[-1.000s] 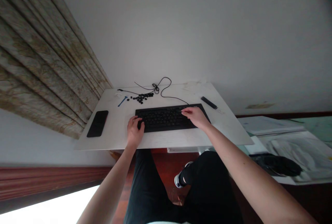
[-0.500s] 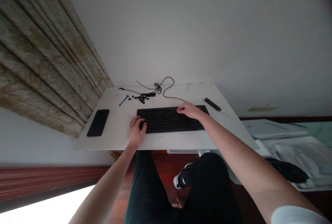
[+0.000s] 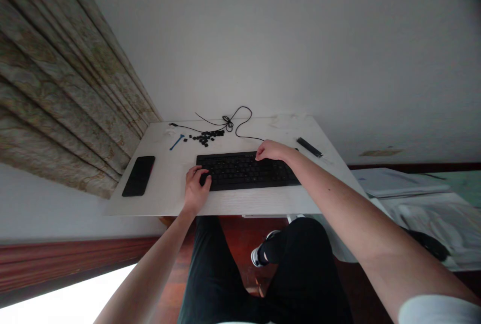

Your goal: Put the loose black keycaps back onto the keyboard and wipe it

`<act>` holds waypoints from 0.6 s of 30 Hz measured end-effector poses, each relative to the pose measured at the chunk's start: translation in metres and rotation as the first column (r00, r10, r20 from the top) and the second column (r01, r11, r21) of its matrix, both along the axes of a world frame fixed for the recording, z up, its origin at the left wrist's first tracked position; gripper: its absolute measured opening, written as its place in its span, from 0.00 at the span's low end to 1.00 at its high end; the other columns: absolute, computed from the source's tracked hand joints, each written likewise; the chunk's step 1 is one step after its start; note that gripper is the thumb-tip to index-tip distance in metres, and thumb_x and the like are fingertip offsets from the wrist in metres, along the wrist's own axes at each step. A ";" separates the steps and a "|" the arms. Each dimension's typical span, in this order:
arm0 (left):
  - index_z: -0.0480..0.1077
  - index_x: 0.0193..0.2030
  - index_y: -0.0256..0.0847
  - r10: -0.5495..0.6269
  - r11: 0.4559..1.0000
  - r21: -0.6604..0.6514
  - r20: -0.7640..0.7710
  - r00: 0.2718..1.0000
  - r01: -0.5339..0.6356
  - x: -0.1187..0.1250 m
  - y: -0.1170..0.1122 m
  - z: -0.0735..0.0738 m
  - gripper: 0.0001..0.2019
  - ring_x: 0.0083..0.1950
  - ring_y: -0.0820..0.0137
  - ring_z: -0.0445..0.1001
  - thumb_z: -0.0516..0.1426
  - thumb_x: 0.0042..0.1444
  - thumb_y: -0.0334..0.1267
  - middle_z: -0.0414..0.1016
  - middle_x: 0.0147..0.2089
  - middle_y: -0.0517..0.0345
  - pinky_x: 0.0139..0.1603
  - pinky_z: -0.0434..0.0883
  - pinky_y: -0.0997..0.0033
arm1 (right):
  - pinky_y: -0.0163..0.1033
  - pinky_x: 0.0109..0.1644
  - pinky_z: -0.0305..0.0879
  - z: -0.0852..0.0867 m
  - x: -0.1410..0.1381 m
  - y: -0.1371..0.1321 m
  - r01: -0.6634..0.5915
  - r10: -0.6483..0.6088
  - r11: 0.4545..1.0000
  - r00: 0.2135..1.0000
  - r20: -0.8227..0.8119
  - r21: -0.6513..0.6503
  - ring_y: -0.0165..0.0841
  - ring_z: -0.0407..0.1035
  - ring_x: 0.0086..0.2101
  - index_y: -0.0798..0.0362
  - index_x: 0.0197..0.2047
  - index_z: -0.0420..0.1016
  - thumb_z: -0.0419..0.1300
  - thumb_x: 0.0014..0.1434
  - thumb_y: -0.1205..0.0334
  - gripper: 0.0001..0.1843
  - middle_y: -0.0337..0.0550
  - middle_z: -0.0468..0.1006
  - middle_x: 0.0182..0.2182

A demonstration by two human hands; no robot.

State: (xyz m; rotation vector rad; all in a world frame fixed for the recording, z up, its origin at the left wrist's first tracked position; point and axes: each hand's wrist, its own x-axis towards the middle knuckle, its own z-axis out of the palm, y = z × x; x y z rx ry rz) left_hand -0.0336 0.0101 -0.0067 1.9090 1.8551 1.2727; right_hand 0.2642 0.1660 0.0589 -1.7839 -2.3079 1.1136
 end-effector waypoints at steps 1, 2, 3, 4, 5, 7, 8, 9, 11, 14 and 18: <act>0.73 0.43 0.42 0.000 1.000 -0.003 0.002 1.000 0.000 0.000 0.000 0.000 0.06 0.58 0.58 0.70 0.57 0.60 0.37 0.70 0.53 0.48 0.64 0.67 0.49 | 0.39 0.35 0.64 0.001 0.001 0.001 0.002 -0.003 1.000 1.000 -0.008 -0.016 0.37 0.72 0.30 0.52 0.28 0.83 0.71 0.44 0.59 0.07 0.43 0.81 0.26; 0.73 0.43 0.42 0.001 1.000 -0.006 0.002 1.000 -0.001 0.000 0.001 0.001 0.06 0.58 0.58 0.70 0.57 0.60 0.36 0.70 0.52 0.48 0.64 0.67 0.49 | 0.39 0.35 0.64 0.002 0.001 0.002 0.008 -0.009 0.999 1.000 -0.011 -0.036 0.37 0.72 0.30 0.52 0.29 0.84 0.71 0.44 0.58 0.08 0.43 0.81 0.26; 0.73 0.43 0.42 0.001 1.000 -0.009 0.002 1.000 -0.001 0.000 0.001 0.001 0.06 0.58 0.58 0.70 0.56 0.60 0.36 0.70 0.52 0.48 0.64 0.67 0.49 | 0.39 0.34 0.64 0.003 0.002 0.002 0.016 -0.017 0.998 1.000 -0.009 -0.061 0.36 0.72 0.29 0.52 0.30 0.84 0.71 0.44 0.58 0.08 0.43 0.80 0.26; 0.73 0.43 0.42 0.001 1.000 -0.011 0.001 1.000 -0.001 -0.001 0.001 0.001 0.06 0.58 0.58 0.70 0.57 0.60 0.36 0.70 0.52 0.48 0.63 0.67 0.49 | 0.39 0.33 0.64 0.003 0.002 0.003 0.025 -0.025 0.996 1.000 -0.001 -0.086 0.36 0.72 0.29 0.52 0.30 0.84 0.71 0.45 0.58 0.09 0.43 0.80 0.25; 0.73 0.43 0.43 0.002 1.000 -0.011 0.001 1.000 -0.002 -0.001 0.002 0.001 0.06 0.58 0.58 0.70 0.57 0.60 0.36 0.70 0.52 0.48 0.63 0.67 0.49 | 0.39 0.33 0.64 0.004 0.002 0.004 0.032 -0.031 0.994 0.999 0.011 -0.107 0.36 0.71 0.28 0.52 0.30 0.85 0.71 0.45 0.57 0.09 0.43 0.80 0.25; 0.73 0.43 0.43 0.003 1.000 -0.012 0.001 1.000 -0.003 -0.001 0.002 0.002 0.06 0.57 0.58 0.70 0.57 0.59 0.36 0.71 0.52 0.49 0.63 0.67 0.49 | 0.39 0.32 0.63 0.005 0.001 0.007 0.029 -0.024 0.991 0.999 0.033 -0.129 0.36 0.71 0.28 0.52 0.30 0.85 0.71 0.45 0.58 0.09 0.43 0.80 0.25; 0.73 0.42 0.43 0.003 1.000 -0.013 0.000 1.000 -0.003 -0.001 0.002 0.002 0.06 0.57 0.58 0.70 0.57 0.59 0.36 0.71 0.52 0.49 0.63 0.67 0.48 | 0.39 0.32 0.64 0.006 0.000 0.008 0.019 -0.014 0.991 0.999 0.042 -0.131 0.36 0.71 0.28 0.52 0.30 0.85 0.71 0.45 0.58 0.08 0.44 0.80 0.25; 0.73 0.42 0.43 0.003 1.000 -0.015 0.000 1.000 -0.003 -0.001 0.002 0.001 0.06 0.57 0.58 0.70 0.57 0.59 0.36 0.71 0.52 0.49 0.63 0.67 0.48 | 0.39 0.32 0.64 0.006 -0.001 0.010 0.008 -0.002 0.991 0.999 0.050 -0.130 0.36 0.71 0.28 0.52 0.30 0.85 0.72 0.44 0.58 0.09 0.44 0.80 0.25; 0.73 0.43 0.43 0.003 1.000 -0.019 -0.001 1.000 -0.003 -0.001 0.002 0.001 0.06 0.58 0.58 0.70 0.57 0.59 0.37 0.70 0.52 0.49 0.63 0.67 0.48 | 0.39 0.31 0.64 0.007 -0.003 0.013 -0.011 0.020 0.991 0.997 0.070 -0.131 0.36 0.71 0.28 0.52 0.30 0.85 0.72 0.43 0.58 0.09 0.44 0.79 0.25; 0.73 0.43 0.43 0.001 1.000 -0.020 0.006 1.000 -0.001 -0.001 0.002 0.000 0.06 0.58 0.57 0.69 0.57 0.60 0.37 0.70 0.52 0.48 0.64 0.66 0.48 | 0.38 0.30 0.65 0.008 -0.005 0.017 -0.034 0.048 0.989 0.994 0.094 -0.145 0.35 0.70 0.27 0.53 0.29 0.84 0.73 0.40 0.57 0.11 0.45 0.79 0.24; 0.73 0.43 0.43 -0.003 1.000 -0.020 0.012 1.000 0.003 -0.002 0.002 0.001 0.07 0.58 0.58 0.69 0.57 0.59 0.36 0.70 0.52 0.48 0.64 0.66 0.49 | 0.38 0.30 0.64 0.014 -0.007 0.021 -0.091 0.111 0.983 0.987 0.116 -0.159 0.35 0.70 0.28 0.54 0.30 0.85 0.73 0.41 0.56 0.12 0.45 0.79 0.24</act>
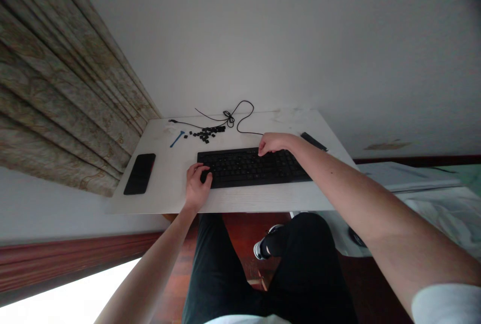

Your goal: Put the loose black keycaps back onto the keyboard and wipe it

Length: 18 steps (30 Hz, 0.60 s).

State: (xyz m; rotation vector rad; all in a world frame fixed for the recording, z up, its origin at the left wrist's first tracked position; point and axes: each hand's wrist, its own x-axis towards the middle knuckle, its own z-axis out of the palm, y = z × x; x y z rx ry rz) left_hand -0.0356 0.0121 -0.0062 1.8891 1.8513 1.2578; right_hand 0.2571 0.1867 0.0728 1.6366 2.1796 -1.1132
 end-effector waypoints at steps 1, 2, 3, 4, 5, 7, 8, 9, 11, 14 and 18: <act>0.73 0.43 0.43 0.000 1.000 -0.002 0.000 1.000 0.000 0.000 0.000 0.000 0.07 0.58 0.58 0.69 0.57 0.59 0.36 0.70 0.52 0.49 0.64 0.66 0.49 | 0.37 0.30 0.64 0.002 0.000 0.000 -0.013 0.013 1.000 1.000 0.011 0.001 0.35 0.71 0.28 0.54 0.30 0.85 0.73 0.42 0.56 0.12 0.45 0.79 0.24; 0.73 0.43 0.43 0.001 1.000 -0.004 -0.001 1.000 -0.001 0.000 0.000 0.000 0.07 0.58 0.58 0.69 0.57 0.59 0.36 0.70 0.52 0.49 0.64 0.66 0.49 | 0.37 0.31 0.64 0.003 0.000 0.000 -0.020 0.020 1.000 1.000 0.022 0.002 0.36 0.71 0.29 0.53 0.31 0.85 0.73 0.43 0.56 0.12 0.45 0.79 0.24; 0.73 0.43 0.43 0.002 1.000 -0.006 -0.001 1.000 -0.002 0.000 0.000 0.001 0.07 0.58 0.58 0.69 0.57 0.59 0.36 0.70 0.52 0.49 0.64 0.66 0.49 | 0.38 0.32 0.64 0.004 0.000 -0.001 -0.022 0.022 1.000 0.999 0.029 0.006 0.36 0.72 0.29 0.53 0.31 0.85 0.73 0.43 0.56 0.12 0.45 0.80 0.25; 0.73 0.43 0.43 0.002 1.000 -0.009 -0.001 1.000 -0.002 0.000 0.000 0.001 0.07 0.58 0.58 0.69 0.57 0.59 0.36 0.70 0.52 0.49 0.64 0.66 0.49 | 0.38 0.33 0.64 0.005 0.000 -0.001 -0.023 0.022 1.000 0.999 0.031 0.012 0.36 0.72 0.30 0.53 0.32 0.85 0.73 0.44 0.56 0.12 0.45 0.80 0.26; 0.73 0.43 0.43 0.003 1.000 -0.011 -0.001 1.000 -0.003 0.000 0.000 0.001 0.07 0.58 0.58 0.69 0.57 0.59 0.36 0.70 0.52 0.49 0.64 0.66 0.49 | 0.38 0.33 0.64 0.006 0.001 -0.002 -0.024 0.024 1.000 0.999 0.029 0.017 0.36 0.72 0.30 0.52 0.32 0.85 0.73 0.44 0.56 0.11 0.45 0.81 0.27; 0.73 0.43 0.43 0.003 1.000 -0.009 0.002 1.000 -0.003 0.000 0.000 0.001 0.06 0.58 0.58 0.69 0.57 0.59 0.36 0.70 0.52 0.49 0.63 0.67 0.49 | 0.38 0.34 0.64 0.006 0.002 -0.003 -0.035 0.035 0.999 0.999 0.017 0.022 0.35 0.72 0.29 0.52 0.32 0.86 0.73 0.45 0.56 0.11 0.45 0.82 0.28; 0.73 0.43 0.43 0.003 1.000 -0.007 0.002 1.000 -0.003 0.000 0.000 0.001 0.06 0.58 0.58 0.69 0.57 0.59 0.36 0.71 0.52 0.49 0.63 0.67 0.49 | 0.37 0.33 0.63 0.005 0.003 -0.003 -0.044 0.044 0.999 0.999 0.010 0.021 0.34 0.71 0.29 0.52 0.32 0.86 0.72 0.45 0.56 0.11 0.45 0.82 0.28; 0.73 0.43 0.43 0.001 1.000 -0.005 0.003 1.000 -0.001 0.000 0.000 0.001 0.06 0.58 0.57 0.69 0.57 0.59 0.36 0.71 0.52 0.49 0.63 0.67 0.49 | 0.37 0.32 0.63 0.005 0.004 -0.002 -0.052 0.052 0.998 0.999 0.004 0.020 0.34 0.70 0.28 0.52 0.32 0.86 0.72 0.45 0.55 0.12 0.45 0.81 0.28; 0.73 0.43 0.43 0.000 1.000 -0.005 0.002 1.000 0.000 0.000 0.000 0.002 0.06 0.58 0.57 0.69 0.57 0.59 0.36 0.71 0.52 0.49 0.64 0.66 0.49 | 0.37 0.31 0.62 0.004 0.004 -0.001 -0.060 0.060 0.998 0.998 -0.004 0.021 0.32 0.68 0.26 0.53 0.32 0.86 0.72 0.44 0.55 0.12 0.44 0.81 0.27; 0.73 0.43 0.44 0.000 1.000 -0.010 0.000 1.000 0.000 0.000 0.000 0.002 0.06 0.58 0.58 0.69 0.57 0.59 0.36 0.71 0.52 0.50 0.64 0.66 0.49 | 0.37 0.30 0.61 0.003 0.003 0.001 -0.067 0.067 0.997 0.998 -0.013 0.035 0.32 0.67 0.24 0.54 0.30 0.85 0.73 0.41 0.54 0.13 0.43 0.78 0.23; 0.73 0.43 0.44 0.001 1.000 -0.008 -0.002 1.000 -0.001 0.000 0.000 0.001 0.07 0.58 0.58 0.69 0.57 0.59 0.36 0.71 0.52 0.49 0.64 0.66 0.50 | 0.38 0.30 0.61 0.002 -0.003 0.004 -0.081 0.078 0.994 0.996 0.054 0.074 0.34 0.68 0.24 0.54 0.28 0.83 0.75 0.38 0.55 0.14 0.42 0.75 0.19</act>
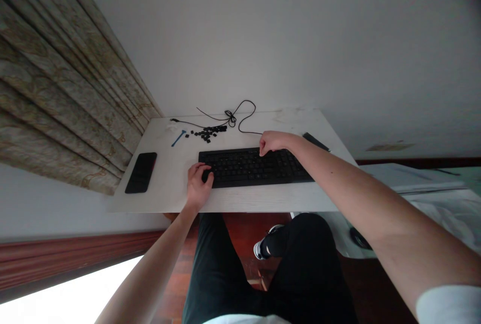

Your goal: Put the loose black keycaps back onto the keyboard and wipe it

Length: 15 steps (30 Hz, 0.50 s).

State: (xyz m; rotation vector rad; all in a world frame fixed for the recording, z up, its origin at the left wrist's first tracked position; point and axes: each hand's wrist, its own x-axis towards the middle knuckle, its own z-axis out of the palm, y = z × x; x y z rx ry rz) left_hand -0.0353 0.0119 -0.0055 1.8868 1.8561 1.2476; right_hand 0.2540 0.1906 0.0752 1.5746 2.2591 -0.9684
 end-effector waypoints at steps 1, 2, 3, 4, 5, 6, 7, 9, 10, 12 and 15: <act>0.73 0.43 0.44 0.000 1.000 0.000 0.000 1.000 0.000 0.000 0.000 0.000 0.07 0.58 0.58 0.69 0.57 0.59 0.36 0.71 0.52 0.49 0.64 0.66 0.49 | 0.38 0.30 0.62 0.000 -0.001 0.000 0.002 -0.002 1.000 1.000 0.024 0.010 0.34 0.68 0.25 0.54 0.29 0.83 0.75 0.39 0.55 0.14 0.42 0.75 0.20; 0.73 0.43 0.44 0.000 1.000 0.001 0.000 1.000 0.000 0.000 0.000 -0.001 0.07 0.59 0.57 0.69 0.57 0.59 0.36 0.71 0.52 0.49 0.64 0.66 0.49 | 0.38 0.31 0.62 0.000 -0.003 0.000 0.004 -0.005 1.000 0.999 0.042 0.014 0.34 0.69 0.25 0.54 0.30 0.83 0.75 0.40 0.56 0.14 0.42 0.76 0.21; 0.73 0.44 0.44 0.000 1.000 0.001 -0.001 1.000 0.000 0.000 0.000 -0.001 0.07 0.59 0.57 0.69 0.57 0.59 0.36 0.71 0.52 0.49 0.64 0.66 0.50 | 0.39 0.31 0.63 -0.001 -0.003 0.000 0.007 -0.008 1.000 0.998 0.056 0.014 0.35 0.70 0.26 0.54 0.31 0.82 0.74 0.41 0.56 0.14 0.43 0.76 0.22; 0.73 0.44 0.43 -0.001 1.000 0.001 -0.003 1.000 0.001 0.000 0.000 -0.001 0.07 0.59 0.57 0.69 0.57 0.59 0.36 0.71 0.52 0.49 0.64 0.66 0.50 | 0.39 0.32 0.63 -0.001 -0.004 -0.001 0.009 -0.010 1.000 0.998 0.067 0.015 0.35 0.70 0.27 0.55 0.31 0.82 0.74 0.41 0.57 0.14 0.44 0.77 0.22; 0.73 0.44 0.44 -0.002 1.000 0.001 -0.004 1.000 0.002 0.000 0.000 -0.001 0.07 0.59 0.57 0.69 0.57 0.59 0.36 0.70 0.52 0.49 0.64 0.66 0.49 | 0.39 0.33 0.63 -0.001 -0.005 -0.001 0.007 -0.009 1.000 0.997 0.074 0.025 0.36 0.71 0.27 0.55 0.31 0.82 0.74 0.41 0.57 0.14 0.44 0.77 0.23; 0.73 0.44 0.44 -0.002 1.000 0.001 -0.006 1.000 0.002 0.001 0.000 -0.001 0.07 0.59 0.57 0.69 0.57 0.59 0.36 0.70 0.53 0.49 0.64 0.66 0.49 | 0.40 0.34 0.64 -0.002 -0.005 -0.001 0.000 -0.003 0.999 0.997 0.080 0.041 0.37 0.72 0.28 0.55 0.31 0.81 0.74 0.41 0.58 0.13 0.45 0.77 0.24; 0.73 0.44 0.44 -0.002 1.000 0.001 -0.008 1.000 0.002 0.001 0.000 -0.001 0.07 0.59 0.57 0.69 0.57 0.59 0.36 0.70 0.53 0.49 0.64 0.66 0.49 | 0.40 0.34 0.64 -0.002 -0.006 -0.002 -0.014 0.009 0.998 0.996 0.086 0.061 0.38 0.72 0.29 0.55 0.30 0.81 0.74 0.41 0.58 0.13 0.45 0.78 0.25; 0.73 0.44 0.43 0.001 1.000 0.001 -0.009 1.000 -0.001 0.002 -0.001 0.000 0.07 0.59 0.57 0.69 0.57 0.59 0.36 0.70 0.53 0.49 0.64 0.66 0.49 | 0.40 0.35 0.63 -0.003 -0.007 -0.002 -0.050 0.039 0.993 0.994 0.098 0.104 0.40 0.73 0.32 0.55 0.28 0.80 0.74 0.41 0.59 0.12 0.46 0.79 0.27; 0.73 0.44 0.43 0.003 1.000 0.001 -0.010 1.000 -0.003 0.002 -0.001 0.000 0.07 0.59 0.57 0.69 0.57 0.59 0.36 0.70 0.53 0.49 0.64 0.66 0.49 | 0.40 0.35 0.63 -0.003 -0.008 -0.002 -0.070 0.058 0.991 0.993 0.105 0.116 0.40 0.73 0.32 0.55 0.28 0.80 0.74 0.41 0.59 0.12 0.46 0.79 0.28; 0.72 0.44 0.43 0.004 1.000 -0.005 -0.013 1.000 -0.004 0.002 -0.001 0.001 0.07 0.59 0.57 0.68 0.57 0.59 0.36 0.70 0.53 0.49 0.65 0.66 0.49 | 0.40 0.36 0.63 -0.005 -0.007 -0.003 -0.096 0.082 0.988 0.990 0.115 0.122 0.40 0.74 0.33 0.54 0.29 0.80 0.73 0.41 0.58 0.12 0.46 0.80 0.30; 0.72 0.43 0.43 0.006 1.000 -0.016 -0.017 1.000 -0.006 0.001 -0.001 0.002 0.07 0.59 0.58 0.69 0.57 0.59 0.36 0.70 0.53 0.50 0.64 0.66 0.50 | 0.39 0.36 0.63 -0.008 -0.002 -0.008 -0.055 0.045 0.989 0.996 0.073 0.139 0.39 0.73 0.33 0.54 0.29 0.79 0.72 0.42 0.57 0.12 0.45 0.80 0.30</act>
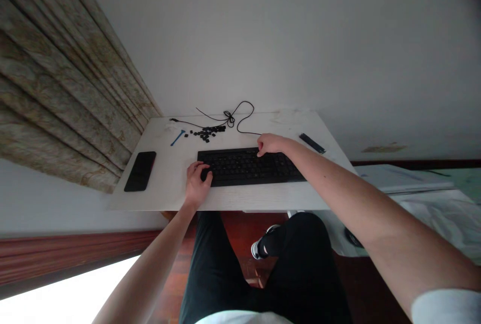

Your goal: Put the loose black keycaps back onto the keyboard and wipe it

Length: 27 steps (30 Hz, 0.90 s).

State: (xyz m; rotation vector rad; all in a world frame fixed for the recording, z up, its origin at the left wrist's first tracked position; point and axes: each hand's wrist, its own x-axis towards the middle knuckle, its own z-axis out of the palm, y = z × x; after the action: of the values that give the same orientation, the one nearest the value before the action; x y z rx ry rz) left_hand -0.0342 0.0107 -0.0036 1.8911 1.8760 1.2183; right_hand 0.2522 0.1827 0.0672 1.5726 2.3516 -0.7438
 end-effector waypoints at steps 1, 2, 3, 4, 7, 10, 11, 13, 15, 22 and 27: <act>0.72 0.43 0.43 0.001 1.000 -0.002 0.000 1.000 -0.001 0.000 0.000 0.000 0.07 0.59 0.58 0.69 0.57 0.59 0.36 0.70 0.53 0.50 0.64 0.66 0.50 | 0.39 0.35 0.63 -0.001 0.004 -0.003 0.036 -0.035 0.999 0.998 -0.049 0.012 0.38 0.73 0.32 0.54 0.29 0.78 0.72 0.43 0.57 0.12 0.44 0.79 0.29; 0.72 0.43 0.43 0.002 1.000 -0.003 0.000 1.000 -0.002 -0.001 0.000 0.000 0.06 0.58 0.58 0.69 0.57 0.59 0.36 0.70 0.52 0.50 0.64 0.67 0.50 | 0.39 0.35 0.62 -0.003 0.008 -0.008 0.083 -0.079 0.996 0.990 -0.117 0.033 0.37 0.72 0.31 0.54 0.29 0.78 0.71 0.45 0.56 0.11 0.44 0.79 0.29; 0.72 0.43 0.43 0.003 1.000 -0.002 0.000 1.000 -0.003 -0.001 0.000 0.001 0.06 0.58 0.59 0.69 0.56 0.59 0.35 0.70 0.52 0.50 0.64 0.67 0.50 | 0.38 0.34 0.62 -0.005 0.013 -0.013 0.144 -0.130 0.988 0.972 -0.196 0.063 0.36 0.71 0.31 0.54 0.29 0.77 0.69 0.48 0.56 0.11 0.44 0.78 0.29; 0.72 0.43 0.43 0.003 1.000 0.000 0.001 1.000 -0.003 -0.001 0.000 0.001 0.06 0.58 0.59 0.70 0.56 0.59 0.35 0.70 0.52 0.50 0.64 0.67 0.51 | 0.37 0.34 0.61 -0.006 0.018 -0.019 0.216 -0.180 0.971 0.943 -0.279 0.102 0.35 0.70 0.30 0.54 0.30 0.76 0.67 0.51 0.56 0.10 0.43 0.78 0.29; 0.72 0.42 0.43 0.005 1.000 0.007 -0.005 1.000 -0.005 -0.001 0.000 0.000 0.06 0.58 0.59 0.70 0.56 0.59 0.35 0.70 0.52 0.50 0.64 0.67 0.51 | 0.36 0.33 0.60 -0.012 0.032 -0.039 0.416 -0.281 0.882 0.842 -0.461 0.222 0.33 0.69 0.30 0.53 0.31 0.73 0.62 0.57 0.56 0.09 0.42 0.77 0.28; 0.72 0.42 0.42 0.002 1.000 0.013 -0.016 1.000 -0.002 -0.001 0.000 0.000 0.06 0.58 0.58 0.70 0.56 0.59 0.35 0.71 0.51 0.49 0.64 0.67 0.51 | 0.36 0.35 0.60 -0.016 0.039 -0.059 0.461 -0.272 0.846 0.805 -0.527 0.268 0.32 0.69 0.30 0.52 0.32 0.73 0.62 0.58 0.57 0.08 0.41 0.77 0.28; 0.72 0.42 0.42 0.002 1.000 0.016 -0.018 1.000 -0.002 -0.001 0.000 0.000 0.06 0.58 0.58 0.70 0.56 0.59 0.35 0.71 0.51 0.49 0.64 0.67 0.51 | 0.36 0.35 0.61 -0.017 0.039 -0.065 0.444 -0.251 0.855 0.807 -0.535 0.268 0.32 0.69 0.30 0.52 0.32 0.74 0.62 0.58 0.58 0.07 0.40 0.77 0.28; 0.72 0.42 0.42 0.002 1.000 0.023 -0.016 1.000 -0.002 0.000 0.000 0.000 0.06 0.58 0.58 0.70 0.56 0.59 0.36 0.71 0.51 0.49 0.63 0.67 0.51 | 0.36 0.36 0.62 -0.019 0.038 -0.075 0.396 -0.204 0.878 0.819 -0.537 0.270 0.32 0.70 0.30 0.52 0.34 0.75 0.61 0.59 0.60 0.05 0.40 0.78 0.28; 0.72 0.42 0.43 0.002 1.000 0.027 -0.013 1.000 -0.002 0.000 0.000 -0.001 0.06 0.57 0.59 0.70 0.56 0.60 0.36 0.71 0.51 0.50 0.63 0.67 0.50 | 0.37 0.37 0.62 -0.021 0.036 -0.081 0.355 -0.168 0.892 0.834 -0.525 0.279 0.32 0.70 0.30 0.52 0.35 0.77 0.60 0.60 0.62 0.05 0.40 0.78 0.29; 0.72 0.44 0.42 0.010 0.997 0.073 -0.106 0.994 -0.002 -0.002 -0.001 -0.003 0.07 0.57 0.58 0.71 0.55 0.61 0.36 0.71 0.52 0.47 0.61 0.69 0.50 | 0.44 0.49 0.65 -0.020 0.063 -0.081 0.495 -0.347 0.726 0.863 -0.368 0.477 0.41 0.72 0.43 0.53 0.45 0.79 0.56 0.63 0.59 0.13 0.51 0.79 0.42; 0.72 0.49 0.41 -0.147 0.966 0.136 -0.416 0.897 0.221 0.024 -0.008 0.007 0.10 0.60 0.57 0.70 0.54 0.63 0.37 0.72 0.54 0.45 0.68 0.63 0.45 | 0.61 0.53 0.62 -0.015 0.124 -0.077 0.644 -0.724 0.524 0.682 -0.108 0.557 0.59 0.62 0.57 0.58 0.59 0.72 0.59 0.61 0.50 0.28 0.67 0.69 0.56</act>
State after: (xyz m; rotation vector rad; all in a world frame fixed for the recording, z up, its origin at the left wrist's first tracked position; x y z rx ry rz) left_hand -0.0102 0.0022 0.0031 2.5191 1.7526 1.0245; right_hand 0.3766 0.1058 0.0519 2.7904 1.8573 0.0176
